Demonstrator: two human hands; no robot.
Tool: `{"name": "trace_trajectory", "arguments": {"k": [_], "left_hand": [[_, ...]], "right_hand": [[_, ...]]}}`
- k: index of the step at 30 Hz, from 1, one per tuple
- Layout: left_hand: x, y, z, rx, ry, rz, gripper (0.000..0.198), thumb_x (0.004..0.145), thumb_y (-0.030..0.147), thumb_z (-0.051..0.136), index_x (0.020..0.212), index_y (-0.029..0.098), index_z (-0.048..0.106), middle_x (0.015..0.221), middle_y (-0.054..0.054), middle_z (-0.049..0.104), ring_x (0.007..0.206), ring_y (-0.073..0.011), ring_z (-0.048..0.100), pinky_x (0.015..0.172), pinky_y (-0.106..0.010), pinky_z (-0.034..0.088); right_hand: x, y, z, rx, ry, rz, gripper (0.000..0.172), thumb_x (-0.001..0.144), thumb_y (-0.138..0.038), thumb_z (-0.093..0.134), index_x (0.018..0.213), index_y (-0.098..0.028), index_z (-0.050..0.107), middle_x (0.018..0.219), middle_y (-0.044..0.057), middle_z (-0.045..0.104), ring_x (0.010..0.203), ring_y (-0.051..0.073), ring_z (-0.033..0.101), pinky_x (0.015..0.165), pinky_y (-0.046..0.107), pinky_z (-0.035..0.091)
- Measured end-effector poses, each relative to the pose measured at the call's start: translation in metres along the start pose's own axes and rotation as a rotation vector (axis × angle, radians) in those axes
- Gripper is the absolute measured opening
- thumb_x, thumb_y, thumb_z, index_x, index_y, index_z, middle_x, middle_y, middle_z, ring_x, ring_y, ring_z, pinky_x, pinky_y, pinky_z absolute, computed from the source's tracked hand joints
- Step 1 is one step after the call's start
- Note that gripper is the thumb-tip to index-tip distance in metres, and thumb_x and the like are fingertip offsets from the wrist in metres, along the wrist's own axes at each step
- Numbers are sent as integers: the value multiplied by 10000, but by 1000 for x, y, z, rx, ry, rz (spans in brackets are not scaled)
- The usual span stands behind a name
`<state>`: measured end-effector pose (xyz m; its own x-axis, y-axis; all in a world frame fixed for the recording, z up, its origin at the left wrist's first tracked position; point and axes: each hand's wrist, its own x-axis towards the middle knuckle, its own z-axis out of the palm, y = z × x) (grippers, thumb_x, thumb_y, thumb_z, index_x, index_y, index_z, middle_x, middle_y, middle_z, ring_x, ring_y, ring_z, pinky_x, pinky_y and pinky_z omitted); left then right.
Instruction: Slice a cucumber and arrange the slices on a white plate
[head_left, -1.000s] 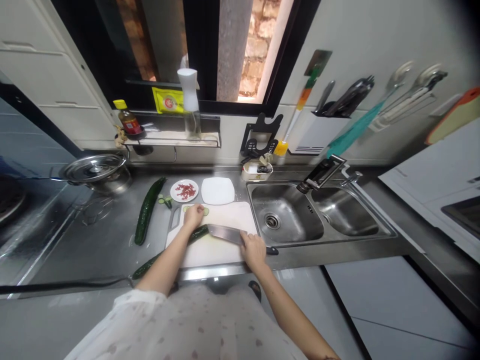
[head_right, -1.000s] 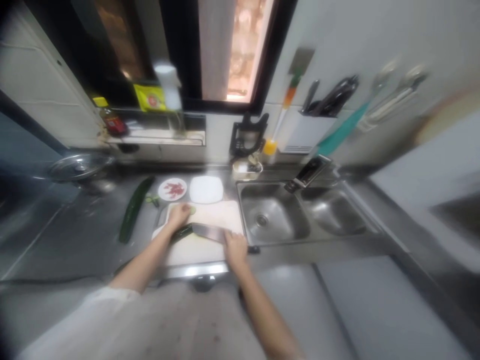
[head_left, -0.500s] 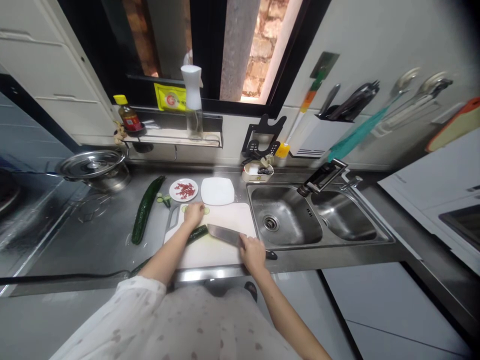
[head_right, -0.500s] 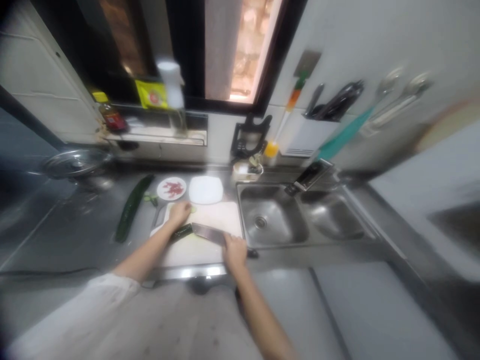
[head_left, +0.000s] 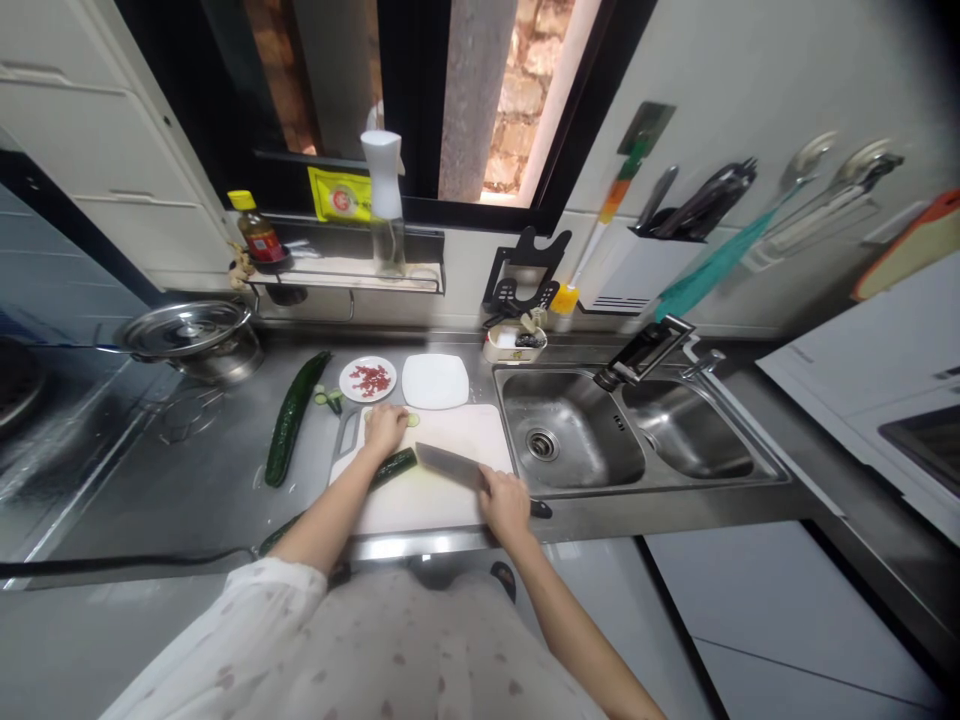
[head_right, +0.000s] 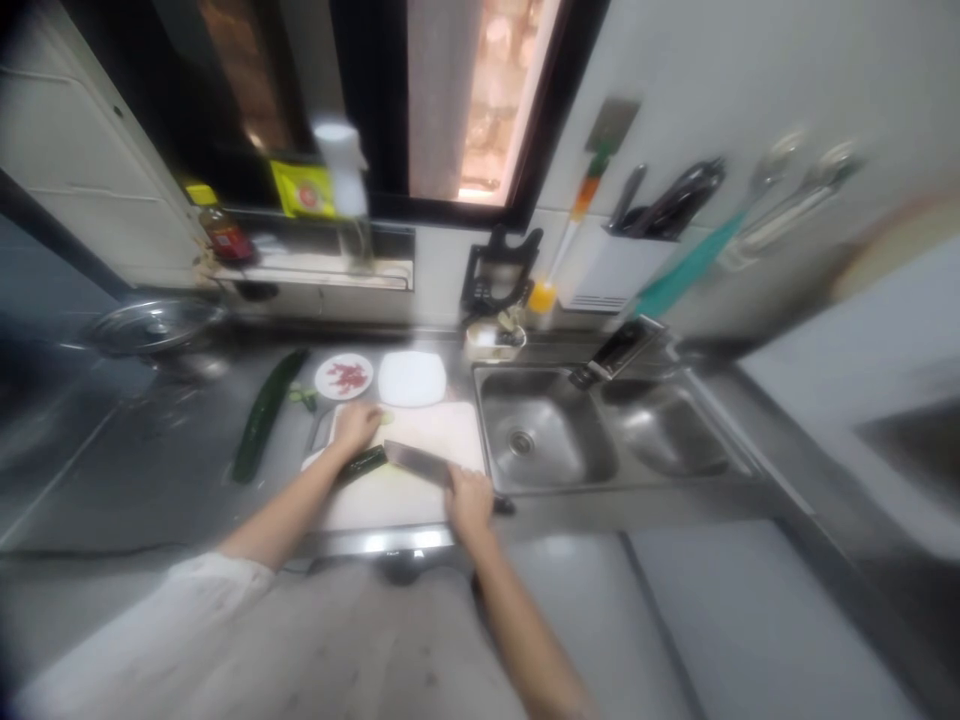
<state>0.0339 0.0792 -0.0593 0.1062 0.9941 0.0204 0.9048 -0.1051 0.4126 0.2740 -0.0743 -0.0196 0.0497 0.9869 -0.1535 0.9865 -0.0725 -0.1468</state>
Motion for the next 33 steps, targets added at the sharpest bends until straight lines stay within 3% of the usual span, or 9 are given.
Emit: {"name": "trace_trajectory", "arguments": {"k": [6, 15, 22, 33], "left_hand": [[-17, -9, -10, -112, 62, -49, 260, 846, 289, 527, 986, 238, 740, 1025, -74, 698, 991, -239, 572, 865, -337, 422], [-56, -25, -8, -240, 131, -54, 258, 863, 306, 519, 997, 204, 714, 994, -69, 696, 972, -230, 600, 895, -354, 452], [-86, -16, 0, -186, 142, 88, 259, 906, 327, 485, 987, 217, 705, 983, -71, 674, 985, -228, 581, 901, -356, 444], [-90, -8, -3, -177, 57, 193, 267, 927, 345, 478, 1008, 237, 709, 987, -57, 666, 965, -201, 573, 878, -326, 442]], "right_hand": [[2, -2, -3, 89, 13, 37, 457, 826, -179, 530, 1274, -235, 603, 1110, 70, 688, 1015, 210, 581, 880, 281, 350], [10, -25, -8, 297, 11, 98, 317, 901, -285, 458, 1141, -280, 664, 942, 31, 723, 909, 188, 637, 768, 242, 394], [16, -40, -9, 432, -39, 65, 319, 932, -310, 421, 1149, -259, 650, 1009, 24, 719, 948, 172, 637, 776, 221, 406], [20, -62, -10, 286, -165, -49, 377, 991, -353, 326, 1037, -165, 650, 982, 87, 712, 909, 186, 635, 716, 224, 378]]}}
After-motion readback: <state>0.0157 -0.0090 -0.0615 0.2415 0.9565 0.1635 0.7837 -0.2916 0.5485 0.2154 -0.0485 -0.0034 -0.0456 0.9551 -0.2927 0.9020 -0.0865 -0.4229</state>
